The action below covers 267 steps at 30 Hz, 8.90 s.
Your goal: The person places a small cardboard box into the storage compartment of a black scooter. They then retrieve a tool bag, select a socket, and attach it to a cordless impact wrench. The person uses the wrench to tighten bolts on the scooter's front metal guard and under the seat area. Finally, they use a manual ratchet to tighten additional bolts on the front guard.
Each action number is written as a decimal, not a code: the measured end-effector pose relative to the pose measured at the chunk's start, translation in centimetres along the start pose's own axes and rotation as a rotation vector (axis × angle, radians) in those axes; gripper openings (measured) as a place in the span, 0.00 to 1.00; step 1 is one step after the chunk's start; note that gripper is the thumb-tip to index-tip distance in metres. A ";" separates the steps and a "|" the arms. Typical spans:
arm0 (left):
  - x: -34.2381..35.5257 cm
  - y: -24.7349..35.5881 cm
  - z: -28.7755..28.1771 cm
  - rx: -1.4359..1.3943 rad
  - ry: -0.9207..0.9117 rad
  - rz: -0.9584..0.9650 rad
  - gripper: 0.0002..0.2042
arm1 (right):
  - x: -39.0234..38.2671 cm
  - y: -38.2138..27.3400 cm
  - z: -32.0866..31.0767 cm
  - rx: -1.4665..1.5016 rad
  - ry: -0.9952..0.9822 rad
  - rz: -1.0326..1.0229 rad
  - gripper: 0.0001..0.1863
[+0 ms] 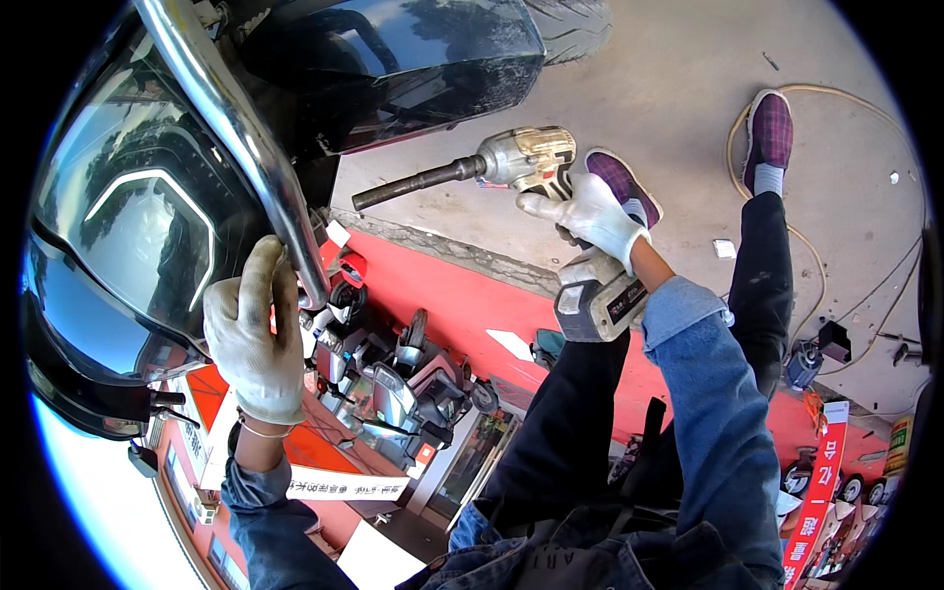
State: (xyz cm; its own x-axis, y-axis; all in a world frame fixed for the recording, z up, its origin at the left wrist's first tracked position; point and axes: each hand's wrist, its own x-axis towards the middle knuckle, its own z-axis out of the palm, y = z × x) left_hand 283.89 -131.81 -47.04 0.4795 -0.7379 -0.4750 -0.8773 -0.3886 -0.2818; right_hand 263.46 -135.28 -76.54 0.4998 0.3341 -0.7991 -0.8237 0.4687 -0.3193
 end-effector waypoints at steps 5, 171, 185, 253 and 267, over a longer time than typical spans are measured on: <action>0.5 -0.6 -0.5 0.372 -0.061 0.161 0.21 | 1.7 -0.9 1.6 0.056 0.032 -0.152 0.27; 1.3 8.5 13.0 -2.861 1.171 -1.109 0.06 | 5.6 -6.2 -33.7 -0.640 1.060 -0.850 0.32; 1.1 8.8 13.8 -3.496 1.327 -0.269 0.07 | -16.2 -27.6 9.5 -1.283 -0.105 -1.229 0.17; -2.2 6.1 17.8 -2.268 0.707 -0.734 0.14 | -4.9 -19.7 9.7 0.117 -0.069 -0.198 0.08; -3.1 4.9 18.7 -2.389 0.684 -0.661 0.22 | -4.7 -19.4 13.5 0.626 -0.046 0.056 0.12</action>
State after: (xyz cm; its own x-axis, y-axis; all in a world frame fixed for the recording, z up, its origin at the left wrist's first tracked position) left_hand 278.52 -121.07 -62.53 0.8865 -0.1574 -0.4351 0.4580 0.1642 0.8737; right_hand 280.74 -134.91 -59.75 0.4831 0.3999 -0.7789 -0.5426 0.8349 0.0922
